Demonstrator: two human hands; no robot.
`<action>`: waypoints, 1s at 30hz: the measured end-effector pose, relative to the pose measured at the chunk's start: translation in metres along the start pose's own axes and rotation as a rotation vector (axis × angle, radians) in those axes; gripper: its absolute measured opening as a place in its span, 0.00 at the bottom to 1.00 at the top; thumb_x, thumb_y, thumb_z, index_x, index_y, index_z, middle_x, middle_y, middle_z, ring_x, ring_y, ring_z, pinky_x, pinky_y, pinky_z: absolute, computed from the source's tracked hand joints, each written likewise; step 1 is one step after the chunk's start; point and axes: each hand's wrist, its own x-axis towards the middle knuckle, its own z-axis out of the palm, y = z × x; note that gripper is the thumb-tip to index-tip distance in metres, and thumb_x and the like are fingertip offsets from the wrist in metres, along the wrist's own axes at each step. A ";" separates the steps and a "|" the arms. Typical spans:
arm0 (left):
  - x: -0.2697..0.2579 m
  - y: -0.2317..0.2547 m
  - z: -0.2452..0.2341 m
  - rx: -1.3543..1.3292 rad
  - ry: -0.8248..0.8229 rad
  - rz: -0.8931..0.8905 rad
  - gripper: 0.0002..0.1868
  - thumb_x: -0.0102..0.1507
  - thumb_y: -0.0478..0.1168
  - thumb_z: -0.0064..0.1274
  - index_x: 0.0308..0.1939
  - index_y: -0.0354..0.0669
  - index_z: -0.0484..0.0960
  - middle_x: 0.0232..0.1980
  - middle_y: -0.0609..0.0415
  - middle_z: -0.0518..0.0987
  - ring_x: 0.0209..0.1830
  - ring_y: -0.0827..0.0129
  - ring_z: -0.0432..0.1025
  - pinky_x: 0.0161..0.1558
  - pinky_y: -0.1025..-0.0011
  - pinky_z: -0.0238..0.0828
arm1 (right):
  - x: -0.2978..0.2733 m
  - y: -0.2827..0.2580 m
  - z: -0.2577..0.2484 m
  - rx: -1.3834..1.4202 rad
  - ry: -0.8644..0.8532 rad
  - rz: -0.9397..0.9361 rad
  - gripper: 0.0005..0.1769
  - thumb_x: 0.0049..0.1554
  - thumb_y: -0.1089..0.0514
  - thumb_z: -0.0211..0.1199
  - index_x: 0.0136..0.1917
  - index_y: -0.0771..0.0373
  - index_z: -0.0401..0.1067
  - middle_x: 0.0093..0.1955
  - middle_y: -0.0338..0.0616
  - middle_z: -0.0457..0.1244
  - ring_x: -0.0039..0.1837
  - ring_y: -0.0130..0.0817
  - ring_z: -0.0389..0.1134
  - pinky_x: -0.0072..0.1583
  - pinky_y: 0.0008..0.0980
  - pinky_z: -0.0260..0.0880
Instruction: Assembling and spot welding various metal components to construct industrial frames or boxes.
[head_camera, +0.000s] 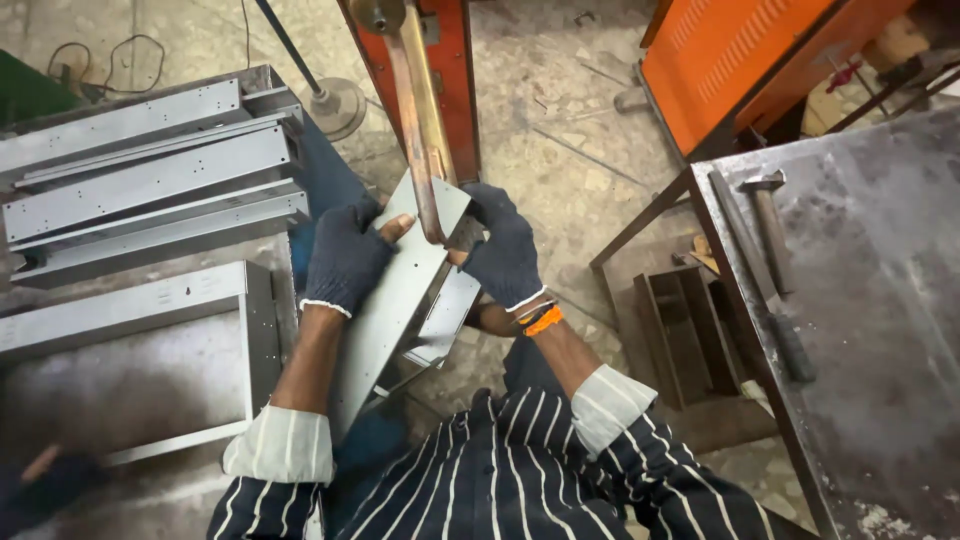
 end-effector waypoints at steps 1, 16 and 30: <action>0.000 0.004 -0.001 -0.001 0.003 -0.002 0.20 0.60 0.50 0.64 0.39 0.32 0.85 0.25 0.44 0.80 0.24 0.71 0.76 0.31 0.65 0.70 | -0.001 0.000 -0.001 0.000 -0.003 -0.001 0.38 0.42 0.62 0.76 0.65 0.63 0.68 0.59 0.48 0.68 0.62 0.38 0.74 0.63 0.34 0.75; 0.003 -0.014 -0.015 0.172 0.019 0.076 0.23 0.59 0.55 0.65 0.40 0.36 0.86 0.31 0.39 0.80 0.31 0.54 0.78 0.34 0.60 0.69 | -0.044 -0.023 -0.001 -0.046 -0.063 0.008 0.42 0.47 0.60 0.76 0.71 0.66 0.63 0.65 0.59 0.65 0.66 0.51 0.69 0.65 0.39 0.70; 0.008 -0.024 -0.018 0.234 0.036 -0.016 0.28 0.56 0.59 0.67 0.41 0.36 0.86 0.33 0.36 0.82 0.33 0.51 0.79 0.36 0.58 0.71 | -0.030 -0.028 0.007 -0.250 0.012 -0.117 0.25 0.53 0.61 0.64 0.64 0.64 0.70 0.59 0.58 0.66 0.60 0.57 0.69 0.62 0.46 0.71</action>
